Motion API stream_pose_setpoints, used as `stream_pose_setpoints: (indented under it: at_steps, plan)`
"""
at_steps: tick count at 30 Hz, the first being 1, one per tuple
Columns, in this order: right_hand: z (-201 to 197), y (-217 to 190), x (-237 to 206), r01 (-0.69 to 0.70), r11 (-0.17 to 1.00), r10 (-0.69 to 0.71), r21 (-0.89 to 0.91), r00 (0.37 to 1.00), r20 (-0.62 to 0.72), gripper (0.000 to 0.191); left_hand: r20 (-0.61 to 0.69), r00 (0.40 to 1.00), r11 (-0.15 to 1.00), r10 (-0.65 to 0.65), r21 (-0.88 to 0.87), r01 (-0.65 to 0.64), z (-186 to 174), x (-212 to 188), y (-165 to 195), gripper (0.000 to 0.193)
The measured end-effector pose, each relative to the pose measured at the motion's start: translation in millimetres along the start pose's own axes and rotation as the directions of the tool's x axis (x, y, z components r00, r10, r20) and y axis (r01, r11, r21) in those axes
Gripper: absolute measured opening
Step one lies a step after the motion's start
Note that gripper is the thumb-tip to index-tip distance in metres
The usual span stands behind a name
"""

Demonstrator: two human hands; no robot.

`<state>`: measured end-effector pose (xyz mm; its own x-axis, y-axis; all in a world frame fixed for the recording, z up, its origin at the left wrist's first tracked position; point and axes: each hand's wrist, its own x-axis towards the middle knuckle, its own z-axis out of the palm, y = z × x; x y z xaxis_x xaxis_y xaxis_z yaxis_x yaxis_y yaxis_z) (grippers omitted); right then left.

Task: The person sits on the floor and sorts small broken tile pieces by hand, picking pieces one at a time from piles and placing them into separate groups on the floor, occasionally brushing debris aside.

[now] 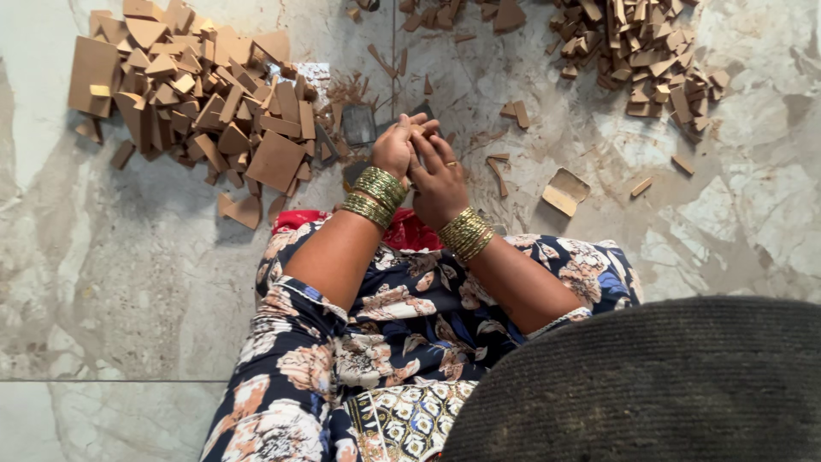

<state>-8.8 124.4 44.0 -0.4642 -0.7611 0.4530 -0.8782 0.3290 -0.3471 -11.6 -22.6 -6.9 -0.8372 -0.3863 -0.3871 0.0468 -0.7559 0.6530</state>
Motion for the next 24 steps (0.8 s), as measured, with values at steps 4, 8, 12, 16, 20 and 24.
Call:
stream_pose_setpoints:
  at_steps: [4, 8, 12, 16, 20, 24]
  plan:
    - [-4.6, 10.5, 3.6, 0.054, 0.998, -0.053, 0.031, 0.998, -0.041, 0.057, 0.041, 0.994, 0.989, -0.100, -0.103, 0.104, -4.1, 5.9, -4.3, 0.049]
    - [-4.8, 36.6, 14.3, 0.129, 0.991, -0.127, 0.027, 0.990, -0.063, 0.055, 0.017, 0.998, 0.987, -0.058, -0.152, 0.060, -8.4, 10.3, -16.5, 0.048]
    - [-3.7, 41.2, 12.9, -0.015, 0.996, 0.005, -0.086, 0.993, -0.119, 0.060, -0.150, 0.982, 0.993, -0.118, -0.020, 0.116, -6.7, 7.5, -21.1, 0.047]
    - [-1.4, 23.1, 5.0, 0.083, 0.996, -0.086, -0.029, 0.991, -0.099, 0.059, -0.107, 0.987, 0.984, -0.121, -0.143, 0.106, -0.3, 6.8, -11.4, 0.046]
    - [-8.9, 33.7, 14.0, 0.178, 0.982, -0.176, 0.066, 0.984, -0.039, 0.057, -0.160, 0.984, 0.995, -0.074, -0.083, 0.061, 7.1, 4.9, -9.9, 0.043]
    - [-15.9, 43.7, 16.5, 0.004, 0.996, -0.013, -0.089, 0.995, -0.097, 0.060, -0.197, 0.965, 0.984, -0.170, 0.010, 0.176, 7.4, 5.2, -23.3, 0.043]
